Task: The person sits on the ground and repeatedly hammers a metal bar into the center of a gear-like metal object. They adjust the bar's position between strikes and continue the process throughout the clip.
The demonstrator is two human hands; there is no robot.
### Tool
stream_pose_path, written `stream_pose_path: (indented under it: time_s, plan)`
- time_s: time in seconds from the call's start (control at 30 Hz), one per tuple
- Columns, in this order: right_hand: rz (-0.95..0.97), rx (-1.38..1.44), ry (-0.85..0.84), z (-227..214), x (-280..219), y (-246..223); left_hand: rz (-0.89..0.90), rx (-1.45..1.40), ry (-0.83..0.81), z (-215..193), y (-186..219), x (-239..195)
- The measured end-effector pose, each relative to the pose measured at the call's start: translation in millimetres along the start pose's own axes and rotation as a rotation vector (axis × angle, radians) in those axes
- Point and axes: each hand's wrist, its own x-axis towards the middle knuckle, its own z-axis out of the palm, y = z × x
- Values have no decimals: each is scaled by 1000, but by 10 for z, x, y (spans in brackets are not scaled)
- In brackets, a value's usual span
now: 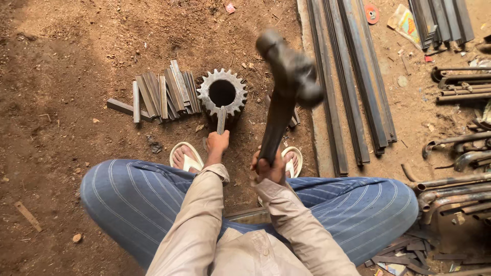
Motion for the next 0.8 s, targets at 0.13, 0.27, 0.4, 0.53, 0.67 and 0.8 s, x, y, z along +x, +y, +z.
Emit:
stream_pose_path:
  time_s: [0.13,0.27,0.4,0.53,0.67,0.8]
  plan:
    - [246,-618,-21,-105,-108,372,-34,-47,-70,5,5,7]
    - [479,-696,-114,-223,-60,731,-49,-41,-99,74,-56,39]
    - [416,-545,-69,-246,-62,584,-4,-46,-56,67,-62,121]
    - [277,-396,-1,-254,-90,129,9,-46,-96,15,-42,43]
    - [218,-94,-16,-151,-33,3,10,-41,-83,-80,18,-93]
    - [272,-298,-65,-193,-62,407,-32,-46,-92,-89,67,-109]
